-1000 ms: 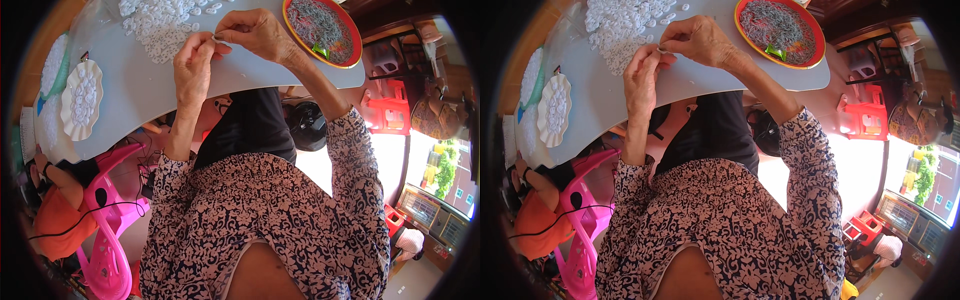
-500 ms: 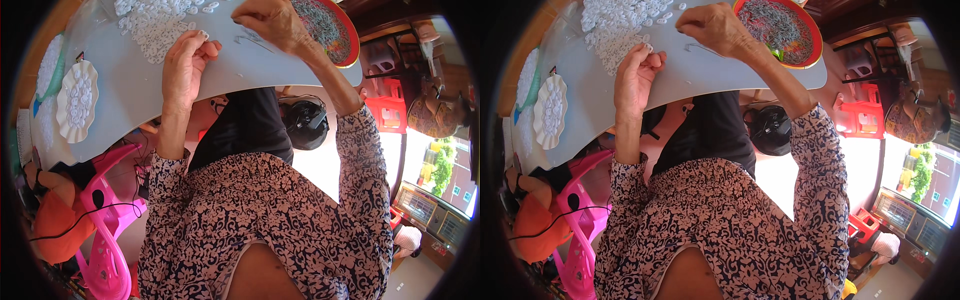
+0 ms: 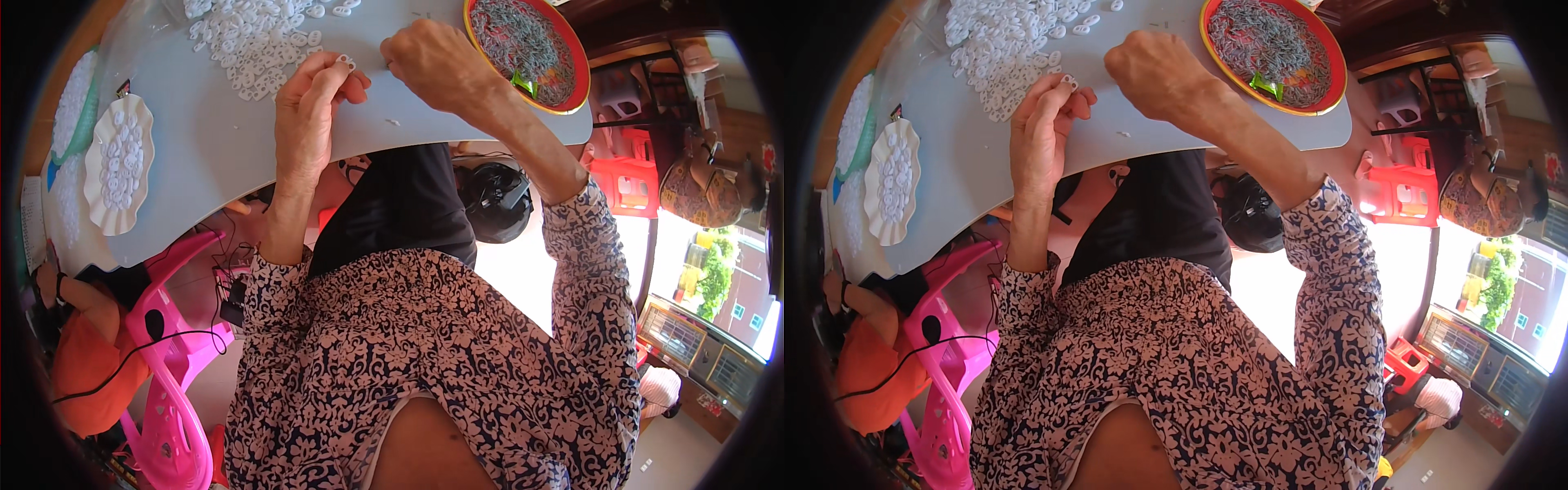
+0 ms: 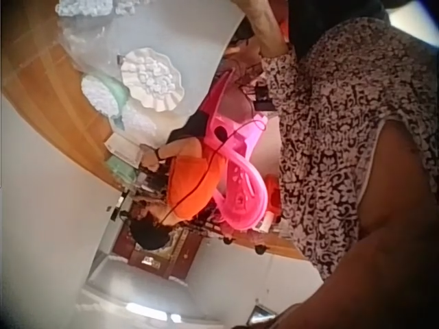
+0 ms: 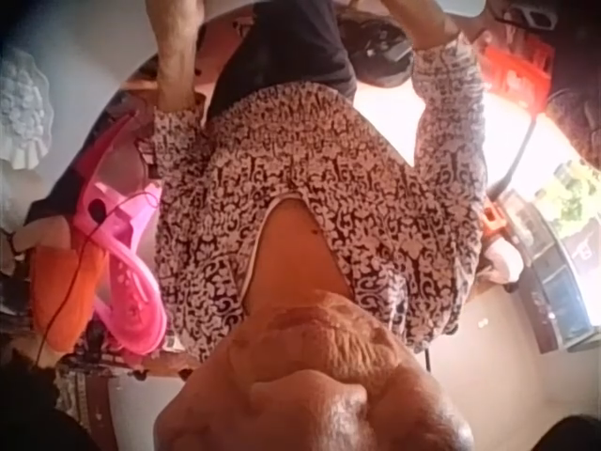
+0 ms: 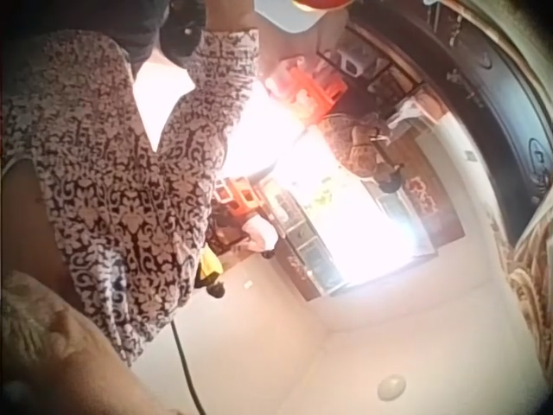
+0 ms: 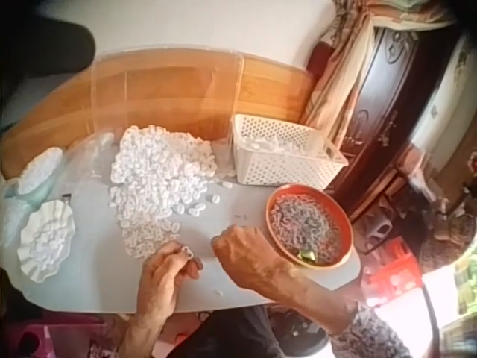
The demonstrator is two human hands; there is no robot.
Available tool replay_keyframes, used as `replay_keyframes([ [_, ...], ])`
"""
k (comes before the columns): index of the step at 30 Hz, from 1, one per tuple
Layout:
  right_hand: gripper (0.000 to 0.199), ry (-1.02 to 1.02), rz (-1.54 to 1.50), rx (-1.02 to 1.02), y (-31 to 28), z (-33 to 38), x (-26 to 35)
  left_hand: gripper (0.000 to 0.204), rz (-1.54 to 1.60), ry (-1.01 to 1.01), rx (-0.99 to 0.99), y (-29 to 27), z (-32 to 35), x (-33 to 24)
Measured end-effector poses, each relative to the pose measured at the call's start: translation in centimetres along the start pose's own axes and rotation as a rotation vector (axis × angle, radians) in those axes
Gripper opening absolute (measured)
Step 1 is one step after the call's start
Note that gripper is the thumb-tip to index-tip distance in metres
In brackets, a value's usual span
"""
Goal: Assembling or sorting small white plastic components on a table.
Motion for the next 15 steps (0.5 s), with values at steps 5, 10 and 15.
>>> replay_keyframes([
  [5,0.004,0.081,0.096,0.117,-1.4,-0.6,1.1,0.016,-0.041,0.017,0.038,0.1,-0.1,0.1],
  [10,0.006,0.131,-0.189,-0.048,0.2,1.4,-0.8,0.016,-0.056,0.022,0.046,-0.3,0.0,0.3],
  [15,0.012,0.236,-0.539,-0.147,0.8,2.7,-1.4,0.017,-0.094,0.031,0.068,0.0,-0.1,0.1],
])
Point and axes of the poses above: each hand's wrist, its own z-axis away from the middle knuckle, its own y-axis out of the palm, x = y × z, the point moved 3 cm from there along -z, towards the middle knuckle, and after that the axes turned 12 degrees about x, right-handed, at the moved point
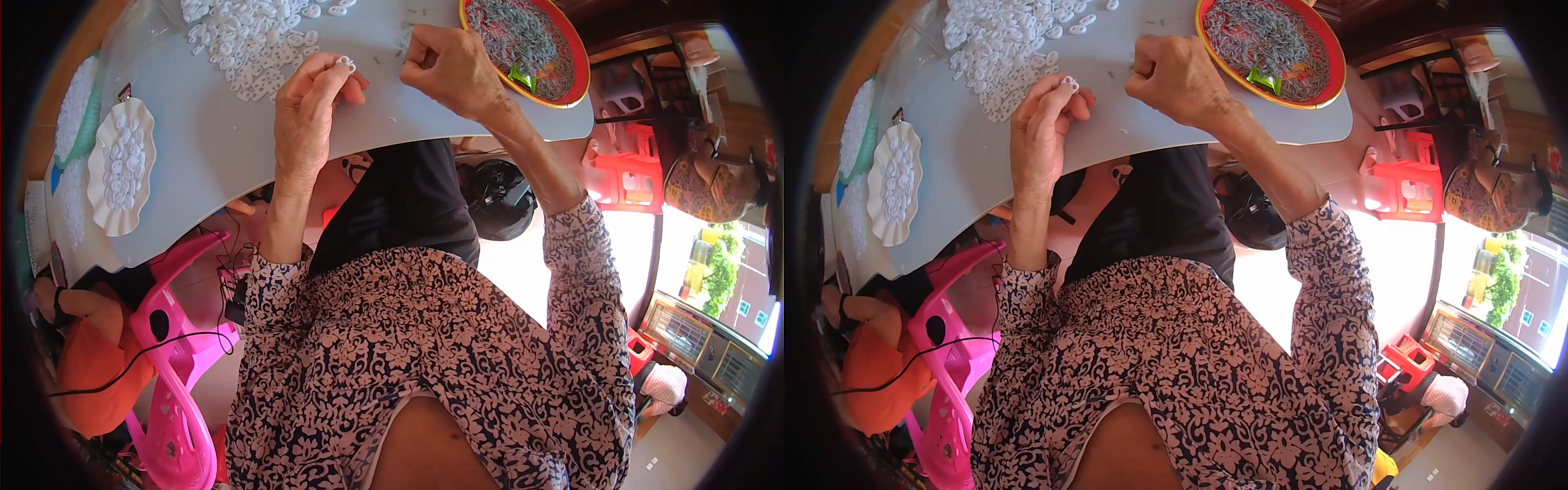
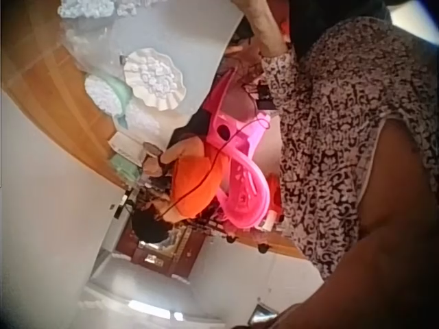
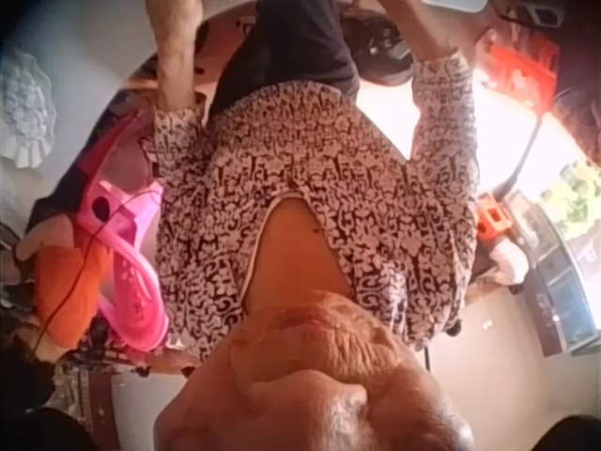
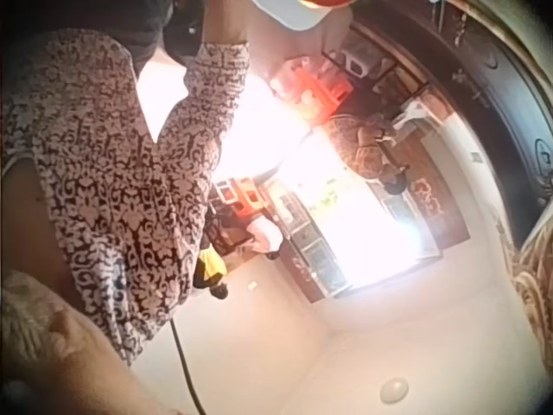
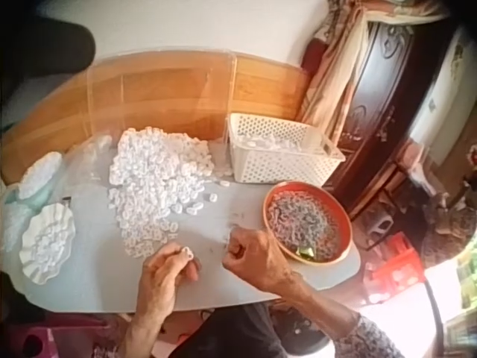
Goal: Assembling or sorting small white plastic components on a table.
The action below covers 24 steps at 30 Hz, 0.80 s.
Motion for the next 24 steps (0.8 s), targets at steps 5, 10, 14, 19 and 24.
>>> replay_keyframes([
  [5,0.011,0.031,-0.800,0.101,1.2,-0.3,0.2,0.017,-0.054,-0.003,0.018,0.0,0.1,0.0],
  [10,0.014,0.067,-1.025,0.059,2.8,0.2,0.6,0.016,-0.078,-0.005,0.015,0.1,0.0,0.1],
  [14,0.013,-0.059,-1.079,0.026,3.5,0.2,0.2,0.013,-0.223,0.009,0.017,0.3,0.3,0.1],
  [19,0.017,-0.108,-1.158,-0.011,3.9,0.3,0.3,0.012,-0.329,0.067,0.022,0.8,0.3,-0.3],
  [24,0.020,-0.117,-1.158,-0.036,3.8,0.6,0.6,0.012,-0.367,-0.003,0.007,0.7,0.3,-0.2],
])
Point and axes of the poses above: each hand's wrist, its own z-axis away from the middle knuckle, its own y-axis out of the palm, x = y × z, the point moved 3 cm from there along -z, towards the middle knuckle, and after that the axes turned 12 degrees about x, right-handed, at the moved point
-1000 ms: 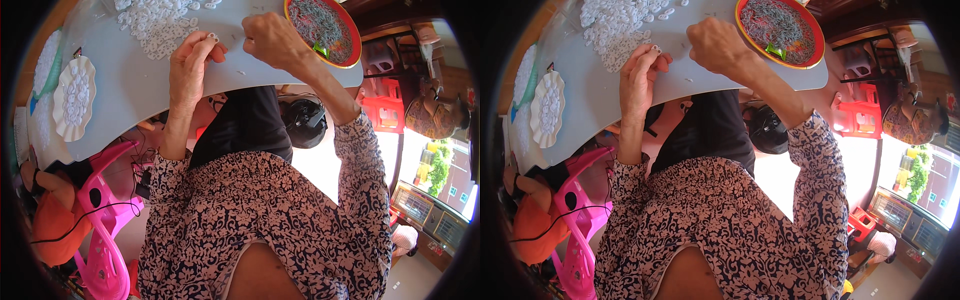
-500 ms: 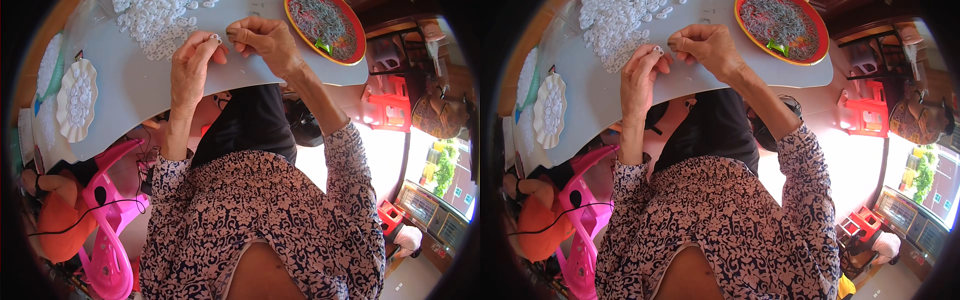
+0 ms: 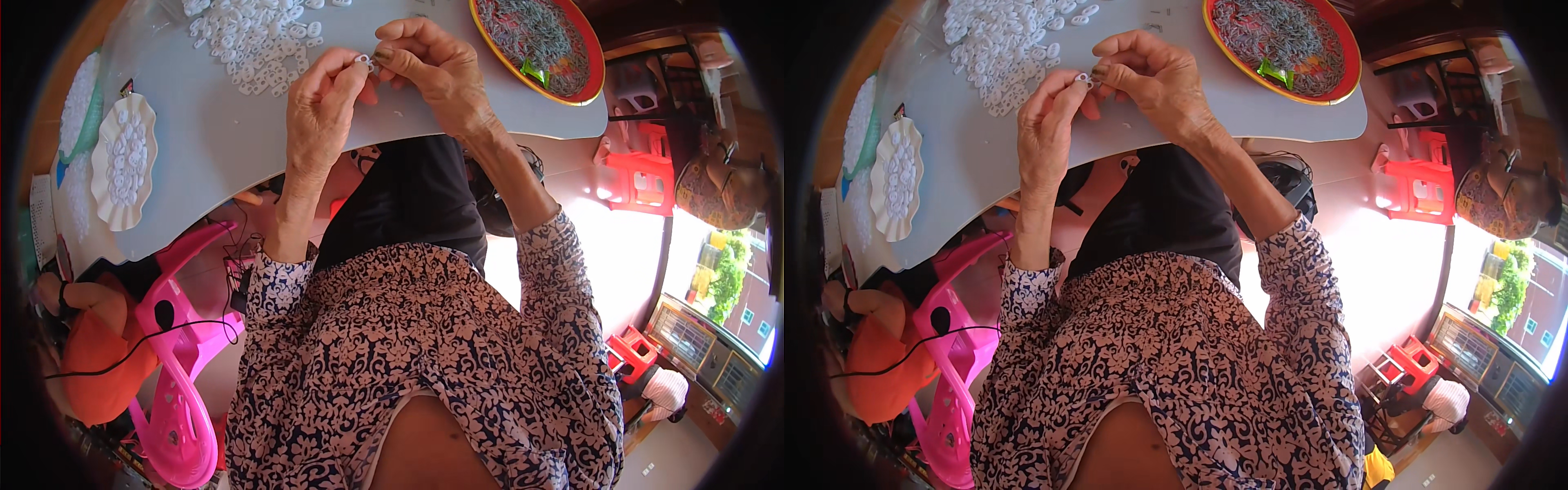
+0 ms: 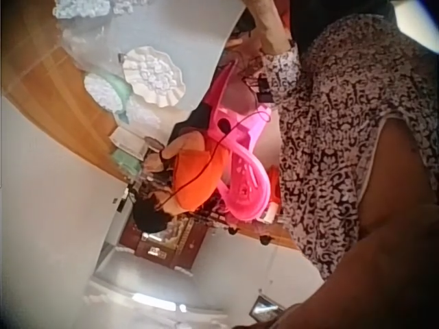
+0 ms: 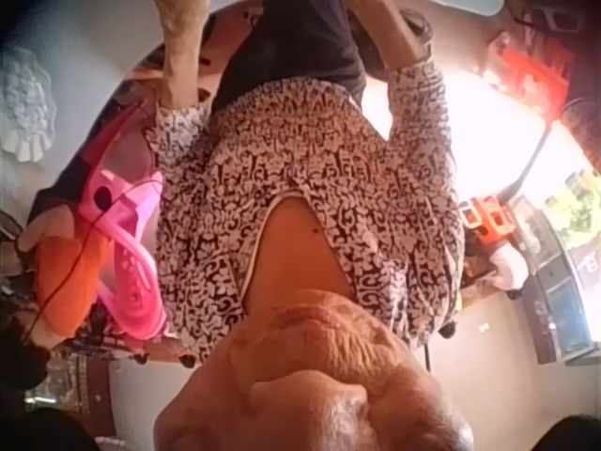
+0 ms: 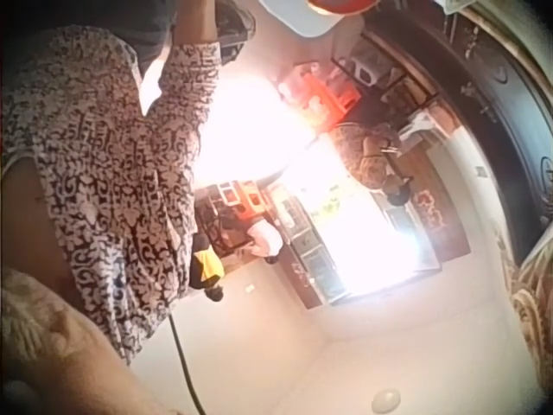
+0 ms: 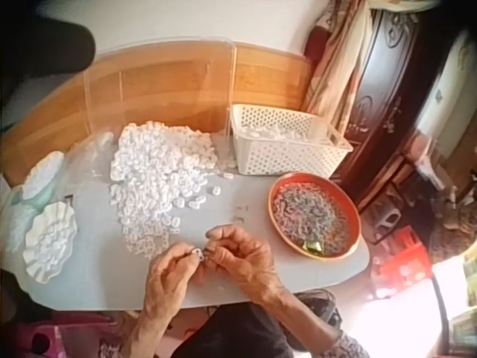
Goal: Assembling or sorting small white plastic components on a table.
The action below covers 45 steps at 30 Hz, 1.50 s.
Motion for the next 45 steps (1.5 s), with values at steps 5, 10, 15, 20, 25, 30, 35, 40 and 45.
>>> replay_keyframes([
  [5,0.021,-0.028,0.015,-0.038,0.2,0.0,0.1,0.013,-0.010,-0.005,-0.034,0.1,0.2,-0.5],
  [10,0.022,-0.026,0.014,-0.044,0.3,0.0,0.1,0.012,0.011,0.027,-0.025,0.2,0.1,-0.1],
  [15,0.021,-0.054,-0.028,-0.026,0.3,0.0,-0.1,0.012,0.033,0.010,-0.011,0.3,0.0,-0.2],
  [20,0.020,-0.116,0.044,-0.029,0.2,0.1,-0.5,0.014,-0.087,0.002,0.008,0.4,0.0,-0.3],
  [25,0.014,-0.078,0.101,-0.019,-0.1,0.3,0.0,0.016,-0.063,-0.017,0.046,0.2,0.0,-0.1],
  [30,0.016,-0.063,0.135,0.004,-0.1,0.3,-0.3,0.018,0.056,0.035,0.165,-0.1,-0.2,0.6],
  [35,0.019,-0.034,0.220,-0.025,0.0,0.4,-0.2,0.017,0.055,0.061,0.147,0.0,-0.1,0.6],
  [40,0.019,-0.080,0.225,-0.046,0.6,0.6,0.3,0.015,0.004,0.102,0.141,0.3,-0.3,0.5],
  [45,0.021,-0.038,0.259,-0.057,0.4,0.3,0.3,0.012,0.134,0.117,0.076,0.4,-0.3,0.0],
])
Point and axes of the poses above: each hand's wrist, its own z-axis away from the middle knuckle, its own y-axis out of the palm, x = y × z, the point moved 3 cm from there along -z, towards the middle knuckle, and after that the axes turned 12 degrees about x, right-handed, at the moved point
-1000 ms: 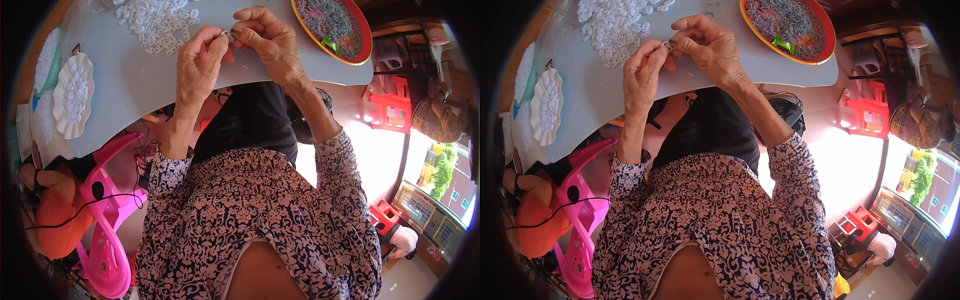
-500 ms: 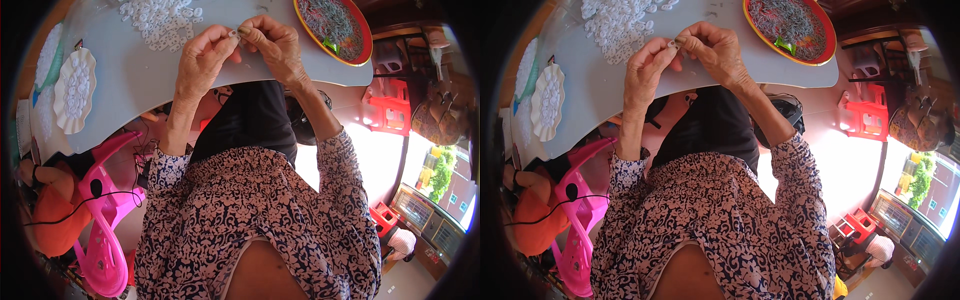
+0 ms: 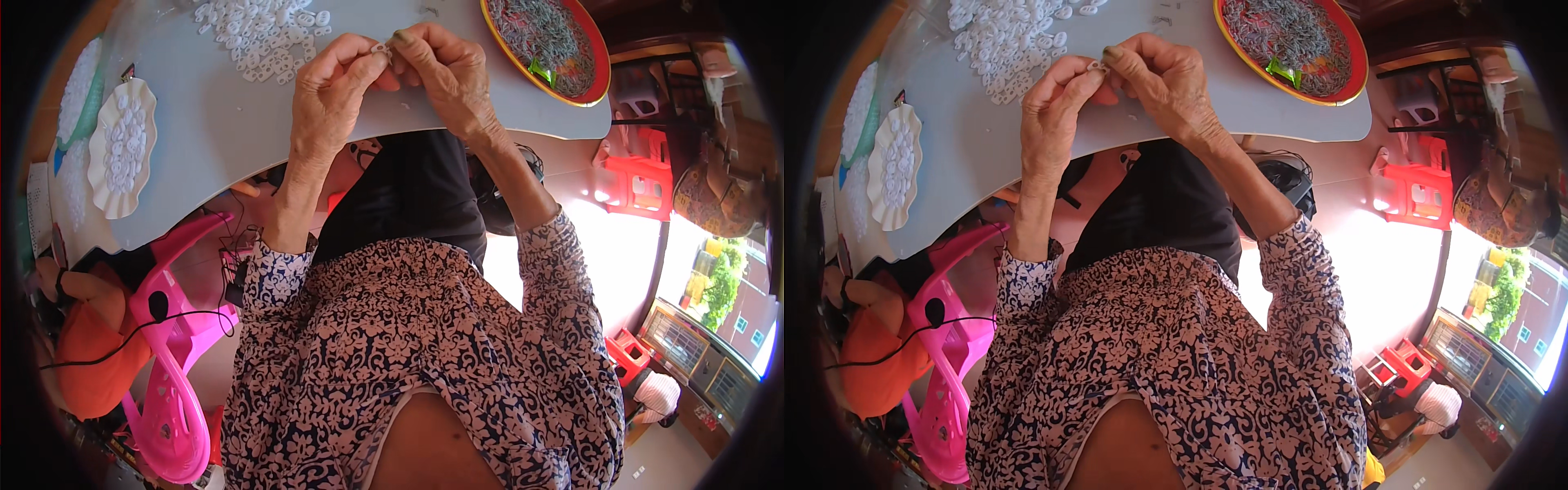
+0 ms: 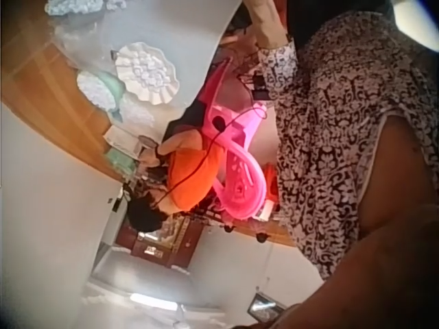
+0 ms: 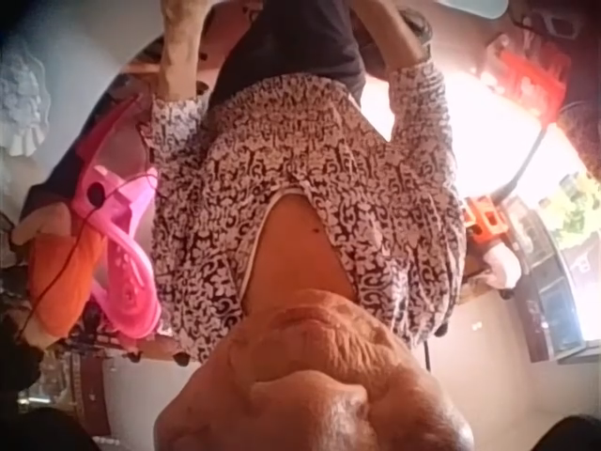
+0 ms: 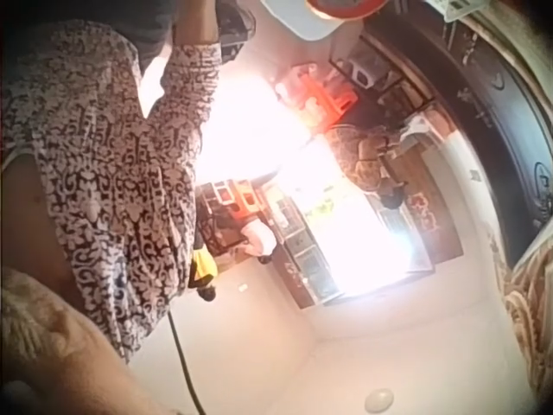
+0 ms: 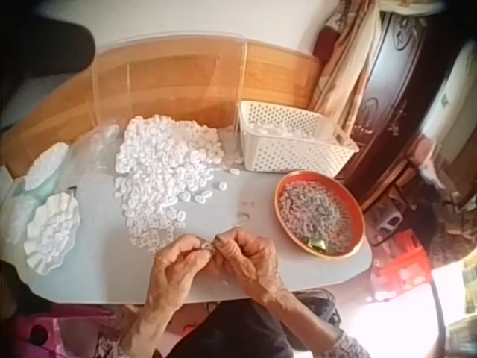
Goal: Assembling or sorting small white plastic components on a table.
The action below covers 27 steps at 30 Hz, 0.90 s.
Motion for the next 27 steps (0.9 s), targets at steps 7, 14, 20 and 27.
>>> replay_keyframes([
  [7,0.024,0.006,-0.080,-0.007,0.1,0.1,-0.2,0.013,-0.008,-0.021,0.008,-0.3,0.2,0.1],
  [14,0.017,0.023,-0.070,-0.072,0.5,0.0,-0.1,0.016,-0.067,-0.032,0.014,-0.5,0.0,0.2],
  [20,0.018,-0.092,-0.045,-0.042,0.7,0.0,0.0,0.016,-0.184,-0.023,-0.009,-0.5,0.2,-0.6],
  [27,0.018,-0.027,-0.304,-0.109,0.4,0.2,-0.4,0.010,-1.223,0.276,-0.143,-4.5,-2.6,-1.7],
])
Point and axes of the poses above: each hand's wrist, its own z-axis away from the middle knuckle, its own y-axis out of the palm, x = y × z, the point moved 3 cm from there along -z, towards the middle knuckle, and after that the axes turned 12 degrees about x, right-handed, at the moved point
